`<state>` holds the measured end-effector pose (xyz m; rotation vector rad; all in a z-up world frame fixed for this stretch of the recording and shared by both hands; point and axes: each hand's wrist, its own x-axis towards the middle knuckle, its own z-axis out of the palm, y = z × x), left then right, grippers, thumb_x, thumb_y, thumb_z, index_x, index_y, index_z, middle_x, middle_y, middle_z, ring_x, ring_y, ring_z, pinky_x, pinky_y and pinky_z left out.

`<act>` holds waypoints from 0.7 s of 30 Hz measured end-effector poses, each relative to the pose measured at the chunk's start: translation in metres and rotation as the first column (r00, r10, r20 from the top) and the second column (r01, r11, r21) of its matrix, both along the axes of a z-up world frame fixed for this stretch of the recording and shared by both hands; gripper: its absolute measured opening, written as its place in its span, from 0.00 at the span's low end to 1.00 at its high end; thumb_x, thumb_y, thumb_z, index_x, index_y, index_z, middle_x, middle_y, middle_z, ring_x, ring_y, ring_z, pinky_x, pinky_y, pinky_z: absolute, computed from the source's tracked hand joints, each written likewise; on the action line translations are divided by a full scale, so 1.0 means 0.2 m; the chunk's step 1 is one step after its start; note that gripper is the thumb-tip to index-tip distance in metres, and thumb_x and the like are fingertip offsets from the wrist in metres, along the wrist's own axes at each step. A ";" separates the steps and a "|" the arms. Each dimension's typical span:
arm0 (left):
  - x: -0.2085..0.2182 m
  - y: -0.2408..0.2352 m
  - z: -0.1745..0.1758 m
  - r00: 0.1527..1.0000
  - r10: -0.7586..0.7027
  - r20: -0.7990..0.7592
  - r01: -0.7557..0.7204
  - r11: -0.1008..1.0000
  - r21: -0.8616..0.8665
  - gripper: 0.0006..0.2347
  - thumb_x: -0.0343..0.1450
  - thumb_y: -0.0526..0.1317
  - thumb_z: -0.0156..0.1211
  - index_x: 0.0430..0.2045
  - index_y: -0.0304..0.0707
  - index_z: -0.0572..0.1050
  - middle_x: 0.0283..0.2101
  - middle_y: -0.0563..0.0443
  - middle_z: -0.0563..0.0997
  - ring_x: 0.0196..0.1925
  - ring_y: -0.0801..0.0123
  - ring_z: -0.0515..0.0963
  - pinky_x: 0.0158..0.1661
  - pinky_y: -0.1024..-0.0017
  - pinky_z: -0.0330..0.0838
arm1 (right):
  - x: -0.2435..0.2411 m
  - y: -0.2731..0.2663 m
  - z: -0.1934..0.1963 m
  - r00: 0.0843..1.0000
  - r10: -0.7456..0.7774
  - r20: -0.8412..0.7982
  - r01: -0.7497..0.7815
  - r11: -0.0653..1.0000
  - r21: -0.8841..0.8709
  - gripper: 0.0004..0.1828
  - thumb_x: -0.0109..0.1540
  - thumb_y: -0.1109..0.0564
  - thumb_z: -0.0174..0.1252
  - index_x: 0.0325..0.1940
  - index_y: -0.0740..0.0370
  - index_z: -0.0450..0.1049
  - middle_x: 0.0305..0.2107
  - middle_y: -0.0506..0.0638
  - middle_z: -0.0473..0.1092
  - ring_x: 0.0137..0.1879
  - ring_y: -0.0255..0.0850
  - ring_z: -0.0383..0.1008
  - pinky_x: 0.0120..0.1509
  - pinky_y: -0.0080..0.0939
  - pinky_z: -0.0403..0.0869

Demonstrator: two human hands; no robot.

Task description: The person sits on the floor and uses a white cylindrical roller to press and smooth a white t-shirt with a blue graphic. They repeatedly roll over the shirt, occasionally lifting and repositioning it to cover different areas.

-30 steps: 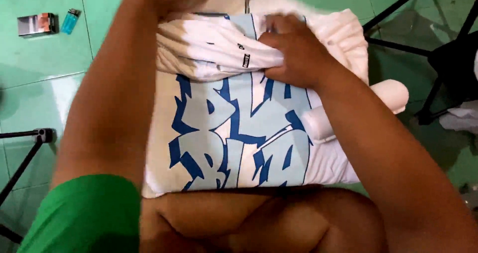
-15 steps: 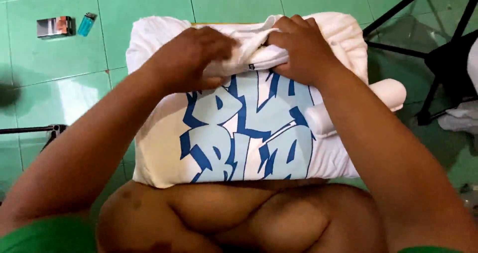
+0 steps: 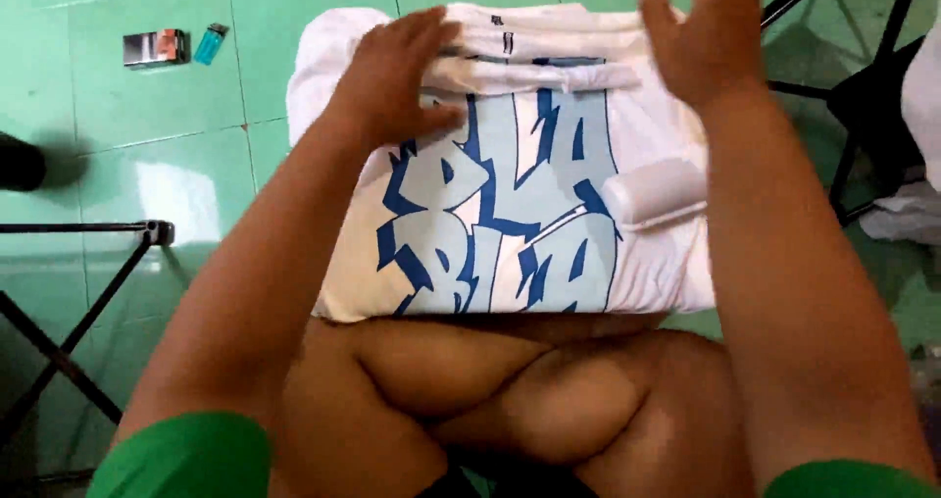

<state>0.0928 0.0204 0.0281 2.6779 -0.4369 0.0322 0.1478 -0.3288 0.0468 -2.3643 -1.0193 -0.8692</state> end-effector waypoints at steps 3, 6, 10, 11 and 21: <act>-0.05 0.10 -0.02 0.994 -0.110 -0.009 0.111 0.985 0.131 0.43 0.67 0.57 0.72 0.74 0.47 0.52 0.78 0.44 0.49 0.78 0.48 0.47 0.72 0.48 0.40 | -0.16 -0.15 0.14 0.942 -0.043 -0.333 0.068 0.996 0.064 0.08 0.78 0.62 0.59 0.50 0.69 0.80 0.43 0.55 0.78 0.49 0.45 0.77 0.55 0.47 0.72; 0.02 0.15 -0.07 0.991 -0.067 0.114 0.048 0.985 0.164 0.38 0.70 0.54 0.68 0.72 0.44 0.53 0.71 0.39 0.65 0.70 0.42 0.63 0.67 0.45 0.50 | -0.43 -0.23 0.30 0.635 -0.272 -0.723 0.222 0.961 -0.166 0.19 0.66 0.60 0.60 0.62 0.61 0.73 0.58 0.58 0.72 0.64 0.53 0.69 0.62 0.53 0.65; 0.31 0.18 -0.24 0.915 0.295 0.276 -0.314 0.949 0.028 0.15 0.73 0.52 0.57 0.50 0.48 0.76 0.49 0.47 0.81 0.47 0.48 0.80 0.44 0.50 0.67 | -0.62 -0.44 0.17 0.589 -0.328 -0.738 0.115 0.938 -0.326 0.56 0.44 0.47 0.73 0.73 0.65 0.62 0.68 0.62 0.61 0.73 0.52 0.60 0.75 0.47 0.54; 0.39 0.18 -0.30 0.783 0.573 0.242 -0.549 0.819 -0.165 0.12 0.74 0.53 0.53 0.36 0.54 0.83 0.39 0.54 0.84 0.39 0.53 0.83 0.36 0.53 0.68 | -0.66 -0.51 0.09 0.628 -0.342 -0.699 0.124 0.931 -0.344 0.65 0.41 0.44 0.75 0.77 0.69 0.56 0.71 0.67 0.56 0.75 0.56 0.55 0.76 0.48 0.51; -0.07 -0.07 -0.08 0.905 -0.233 0.356 0.183 0.968 0.170 0.20 0.73 0.51 0.69 0.54 0.41 0.74 0.54 0.41 0.77 0.52 0.52 0.75 0.51 0.58 0.69 | -0.75 -0.44 0.05 0.593 -0.333 -0.733 0.288 0.938 -0.193 0.29 0.52 0.50 0.72 0.56 0.57 0.73 0.51 0.51 0.72 0.54 0.46 0.70 0.56 0.45 0.65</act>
